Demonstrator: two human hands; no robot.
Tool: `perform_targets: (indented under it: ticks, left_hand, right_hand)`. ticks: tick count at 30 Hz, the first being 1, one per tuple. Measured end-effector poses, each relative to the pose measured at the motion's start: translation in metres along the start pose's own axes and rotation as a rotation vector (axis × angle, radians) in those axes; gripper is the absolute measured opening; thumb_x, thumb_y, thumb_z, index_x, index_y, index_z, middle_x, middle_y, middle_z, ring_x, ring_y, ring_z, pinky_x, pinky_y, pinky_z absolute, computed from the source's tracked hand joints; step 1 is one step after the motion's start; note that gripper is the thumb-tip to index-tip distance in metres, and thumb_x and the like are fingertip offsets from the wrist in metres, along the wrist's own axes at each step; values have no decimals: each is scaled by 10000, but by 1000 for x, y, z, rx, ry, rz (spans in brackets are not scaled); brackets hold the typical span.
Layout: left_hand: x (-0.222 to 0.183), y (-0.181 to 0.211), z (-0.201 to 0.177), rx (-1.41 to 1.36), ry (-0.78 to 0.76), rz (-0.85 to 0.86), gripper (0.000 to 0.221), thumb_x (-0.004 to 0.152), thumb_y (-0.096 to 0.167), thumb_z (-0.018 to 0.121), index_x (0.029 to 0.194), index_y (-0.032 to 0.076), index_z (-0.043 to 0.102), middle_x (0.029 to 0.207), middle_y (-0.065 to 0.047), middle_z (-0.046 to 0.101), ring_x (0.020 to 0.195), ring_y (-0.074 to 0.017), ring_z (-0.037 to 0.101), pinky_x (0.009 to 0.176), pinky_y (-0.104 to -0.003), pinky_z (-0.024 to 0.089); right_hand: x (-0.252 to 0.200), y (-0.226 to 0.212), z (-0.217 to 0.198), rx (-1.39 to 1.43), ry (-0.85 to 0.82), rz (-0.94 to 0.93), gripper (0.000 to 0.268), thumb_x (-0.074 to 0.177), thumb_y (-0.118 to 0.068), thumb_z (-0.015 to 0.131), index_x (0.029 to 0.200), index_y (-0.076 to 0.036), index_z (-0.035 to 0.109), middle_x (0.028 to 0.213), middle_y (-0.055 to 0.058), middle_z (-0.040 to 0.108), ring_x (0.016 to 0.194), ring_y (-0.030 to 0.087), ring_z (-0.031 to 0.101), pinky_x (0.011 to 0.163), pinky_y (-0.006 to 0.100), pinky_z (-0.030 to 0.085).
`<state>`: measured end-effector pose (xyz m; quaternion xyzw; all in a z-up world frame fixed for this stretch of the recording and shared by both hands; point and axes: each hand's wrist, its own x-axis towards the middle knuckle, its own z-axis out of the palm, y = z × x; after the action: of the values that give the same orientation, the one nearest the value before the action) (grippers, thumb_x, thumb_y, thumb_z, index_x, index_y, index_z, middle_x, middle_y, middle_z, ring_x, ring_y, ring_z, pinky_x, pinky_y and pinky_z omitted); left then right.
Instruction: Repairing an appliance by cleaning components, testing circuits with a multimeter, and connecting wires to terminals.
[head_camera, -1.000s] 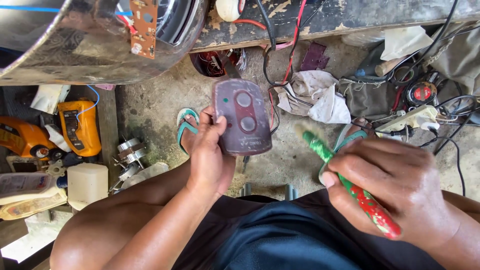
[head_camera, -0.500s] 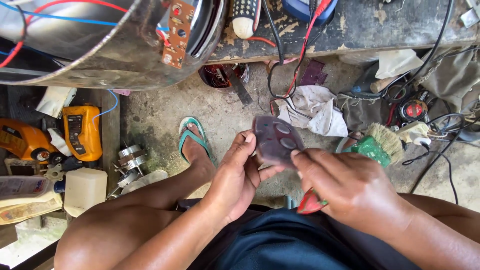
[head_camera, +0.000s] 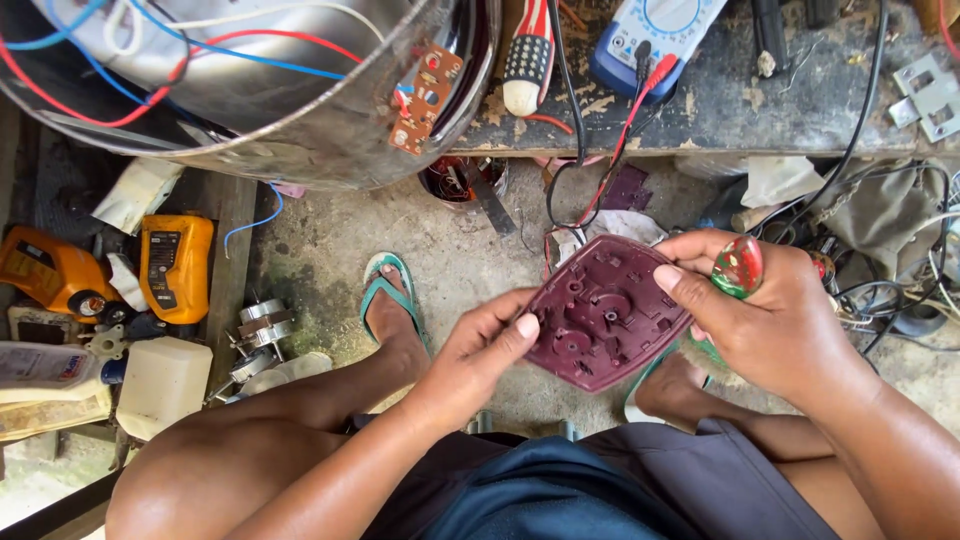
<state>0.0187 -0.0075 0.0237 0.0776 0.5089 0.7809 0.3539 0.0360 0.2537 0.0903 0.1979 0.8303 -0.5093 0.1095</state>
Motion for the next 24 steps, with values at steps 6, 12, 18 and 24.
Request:
perform_targets:
  ticks: [6, 12, 18, 24]
  left_hand:
    - [-6, 22, 12, 8, -5, -64, 568, 1002, 439, 541, 1378, 15, 575, 980, -99, 701, 754, -246, 740, 645, -359, 675]
    - [-15, 68, 13, 116, 88, -39, 423, 1011, 362, 552, 1215, 12, 675, 849, -72, 699, 618, -159, 703, 484, -261, 604]
    - [-20, 109, 7, 138, 238, -21, 381, 1007, 368, 555, 987, 22, 713, 759, -78, 716, 525, -132, 614, 450, -279, 543]
    - [-13, 98, -1, -3, 409, -44, 401, 973, 329, 605, 1146, 6, 768, 965, -91, 787, 826, -147, 695, 822, -284, 555]
  right_hand:
    - [6, -21, 2, 82, -36, -26, 155, 924, -155, 713, 1025, -44, 753, 526, 52, 485, 419, 150, 480, 403, 323, 529]
    - [-4, -111, -33, -3, 206, -20, 429, 859, 150, 482, 1240, -47, 462, 907, 111, 591, 593, 263, 542, 692, 418, 500]
    - [59, -113, -74, -112, 200, -480, 438, 1111, 215, 411, 1458, 59, 194, 1109, 243, 371, 870, 392, 565, 612, 457, 618]
    - [163, -115, -71, -383, 323, -659, 331, 1144, 57, 713, 1414, 92, 524, 1125, 298, 567, 567, 325, 654, 451, 441, 566]
